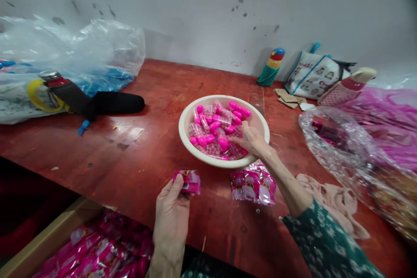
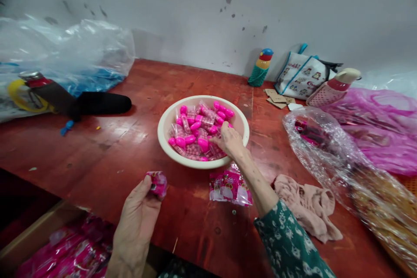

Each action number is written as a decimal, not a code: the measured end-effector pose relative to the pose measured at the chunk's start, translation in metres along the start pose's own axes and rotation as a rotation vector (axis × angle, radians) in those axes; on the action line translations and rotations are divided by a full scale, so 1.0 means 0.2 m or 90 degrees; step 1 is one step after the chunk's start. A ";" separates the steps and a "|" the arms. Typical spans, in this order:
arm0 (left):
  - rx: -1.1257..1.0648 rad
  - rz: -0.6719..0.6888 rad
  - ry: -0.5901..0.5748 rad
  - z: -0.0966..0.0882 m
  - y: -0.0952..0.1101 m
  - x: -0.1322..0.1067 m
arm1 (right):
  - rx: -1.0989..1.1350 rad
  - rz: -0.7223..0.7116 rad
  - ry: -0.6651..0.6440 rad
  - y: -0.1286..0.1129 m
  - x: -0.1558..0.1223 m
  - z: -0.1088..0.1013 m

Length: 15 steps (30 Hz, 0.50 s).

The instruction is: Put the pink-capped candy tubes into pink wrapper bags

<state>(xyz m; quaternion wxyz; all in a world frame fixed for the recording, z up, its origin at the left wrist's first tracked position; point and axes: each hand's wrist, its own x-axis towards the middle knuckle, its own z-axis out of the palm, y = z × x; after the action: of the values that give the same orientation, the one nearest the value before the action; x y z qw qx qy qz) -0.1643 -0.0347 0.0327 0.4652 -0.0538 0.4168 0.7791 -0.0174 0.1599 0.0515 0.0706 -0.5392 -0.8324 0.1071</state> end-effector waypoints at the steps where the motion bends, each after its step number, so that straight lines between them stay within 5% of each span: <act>1: 0.001 0.006 -0.002 0.00 0.00 0.00 | 0.007 -0.007 -0.005 0.00 -0.01 0.00; 15: 0.040 0.153 -0.002 0.02 0.00 -0.04 | 0.028 0.040 0.065 -0.02 -0.04 0.05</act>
<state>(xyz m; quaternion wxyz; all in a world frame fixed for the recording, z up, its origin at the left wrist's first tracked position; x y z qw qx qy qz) -0.1579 -0.0371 0.0386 0.3706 0.0126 0.4437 0.8158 -0.0192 0.1506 0.0433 0.1211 -0.5681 -0.8078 0.1001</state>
